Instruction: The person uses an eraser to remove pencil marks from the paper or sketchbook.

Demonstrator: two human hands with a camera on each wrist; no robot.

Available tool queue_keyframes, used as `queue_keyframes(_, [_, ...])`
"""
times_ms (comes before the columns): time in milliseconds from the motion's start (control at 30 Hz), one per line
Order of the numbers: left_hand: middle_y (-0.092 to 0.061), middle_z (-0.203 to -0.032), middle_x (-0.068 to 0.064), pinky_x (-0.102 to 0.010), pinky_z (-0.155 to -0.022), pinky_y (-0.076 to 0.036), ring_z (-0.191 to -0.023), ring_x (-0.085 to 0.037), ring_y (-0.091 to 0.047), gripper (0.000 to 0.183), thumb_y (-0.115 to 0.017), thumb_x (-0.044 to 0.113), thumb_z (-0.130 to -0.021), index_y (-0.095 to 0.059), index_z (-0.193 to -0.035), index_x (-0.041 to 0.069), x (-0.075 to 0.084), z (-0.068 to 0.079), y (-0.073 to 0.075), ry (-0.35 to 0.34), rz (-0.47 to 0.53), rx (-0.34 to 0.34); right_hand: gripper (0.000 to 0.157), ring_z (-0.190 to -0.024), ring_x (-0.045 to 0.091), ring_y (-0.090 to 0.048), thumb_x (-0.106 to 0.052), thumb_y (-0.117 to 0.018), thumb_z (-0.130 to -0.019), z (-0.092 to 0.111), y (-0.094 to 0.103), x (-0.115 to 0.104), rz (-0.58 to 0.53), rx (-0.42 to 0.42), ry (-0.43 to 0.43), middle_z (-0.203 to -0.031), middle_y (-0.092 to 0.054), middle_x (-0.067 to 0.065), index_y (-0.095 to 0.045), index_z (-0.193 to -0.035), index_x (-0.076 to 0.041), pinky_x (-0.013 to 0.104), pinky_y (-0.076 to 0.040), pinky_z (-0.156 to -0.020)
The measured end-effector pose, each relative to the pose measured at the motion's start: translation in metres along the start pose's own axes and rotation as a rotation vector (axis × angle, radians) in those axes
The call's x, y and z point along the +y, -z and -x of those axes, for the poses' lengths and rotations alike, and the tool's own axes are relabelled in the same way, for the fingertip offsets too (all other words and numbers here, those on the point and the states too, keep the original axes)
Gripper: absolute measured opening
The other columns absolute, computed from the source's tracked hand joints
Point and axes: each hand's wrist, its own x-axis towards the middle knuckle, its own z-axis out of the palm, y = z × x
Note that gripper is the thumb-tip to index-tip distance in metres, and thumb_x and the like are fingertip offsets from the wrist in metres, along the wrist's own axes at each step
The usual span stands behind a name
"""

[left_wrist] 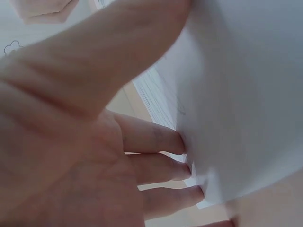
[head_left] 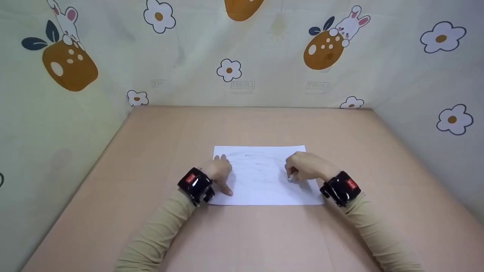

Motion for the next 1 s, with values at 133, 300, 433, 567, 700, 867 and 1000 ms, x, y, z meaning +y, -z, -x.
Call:
queue_keyframes(133, [-0.017,-0.152,-0.033,-0.053,-0.119,-0.020,-0.142,-0.048,-0.017,0.104,-0.077,0.050,-0.073,-0.030,-0.142,-0.011,-0.001,0.000,-0.001,-0.001,0.018,0.001,0.013,-0.065,0.011,-0.050,-0.005,-0.079,-0.068,0.008,0.009,-0.006,0.035,-0.160,-0.156,-0.069,-0.061,-0.002,-0.068,-0.068,-0.012,0.020,-0.040,-0.056])
queue_keyframes(300, [-0.018,-0.152,-0.033,-0.053,-0.120,-0.019,-0.142,-0.049,-0.017,0.101,-0.077,0.049,-0.073,-0.032,-0.142,-0.010,-0.001,0.000,-0.001,-0.007,0.020,0.002,0.012,-0.065,0.008,-0.049,-0.009,-0.079,-0.071,0.007,0.007,-0.004,0.006,-0.131,-0.112,-0.069,-0.060,-0.004,-0.068,-0.069,-0.013,0.019,-0.039,-0.056])
queue_keyframes(433, [-0.016,-0.152,-0.033,-0.053,-0.120,-0.016,-0.143,-0.048,-0.016,0.101,-0.078,0.047,-0.072,-0.032,-0.142,-0.010,-0.001,0.001,-0.001,0.004,0.037,-0.005,0.012,-0.066,0.007,-0.048,-0.006,-0.076,-0.073,0.002,0.002,-0.007,-0.039,-0.034,-0.001,-0.070,-0.059,-0.003,-0.066,-0.070,-0.012,0.018,-0.038,-0.058])
queue_keyframes(567, [-0.017,-0.152,-0.033,-0.052,-0.121,-0.015,-0.143,-0.047,-0.016,0.104,-0.078,0.047,-0.072,-0.030,-0.142,-0.012,-0.002,0.001,-0.001,0.007,0.049,0.003,0.016,-0.065,0.010,-0.047,-0.003,-0.077,-0.069,0.005,0.005,-0.013,-0.024,-0.152,-0.156,-0.069,-0.056,-0.002,-0.064,-0.066,-0.012,0.019,-0.037,-0.054])
queue_keyframes(700, [-0.017,-0.153,-0.032,-0.052,-0.121,-0.016,-0.143,-0.047,-0.016,0.105,-0.078,0.047,-0.071,-0.029,-0.142,-0.011,-0.002,0.002,-0.001,0.004,0.053,0.007,0.016,-0.063,0.011,-0.046,-0.005,-0.078,-0.067,0.007,0.007,-0.013,0.010,-0.203,-0.212,-0.068,-0.054,-0.004,-0.064,-0.065,-0.013,0.020,-0.037,-0.052])
queue_keyframes(867, [-0.015,-0.153,-0.032,-0.052,-0.121,-0.016,-0.144,-0.046,-0.015,0.104,-0.078,0.047,-0.071,-0.030,-0.142,-0.011,-0.002,0.001,0.000,0.011,0.062,0.001,0.014,-0.065,0.008,-0.047,-0.003,-0.076,-0.072,-0.002,-0.002,-0.012,-0.044,-0.011,0.037,-0.070,-0.058,-0.003,-0.064,-0.069,-0.012,0.019,-0.039,-0.059])
queue_keyframes(1000, [-0.015,-0.153,-0.033,-0.052,-0.121,-0.016,-0.143,-0.047,-0.015,0.105,-0.078,0.047,-0.071,-0.028,-0.142,-0.013,-0.002,0.001,0.000,0.009,0.060,0.002,0.019,-0.064,0.009,-0.047,0.002,-0.076,-0.068,0.000,-0.001,-0.019,0.011,-0.015,0.012,-0.067,-0.057,-0.003,-0.063,-0.065,-0.012,0.019,-0.038,-0.056])
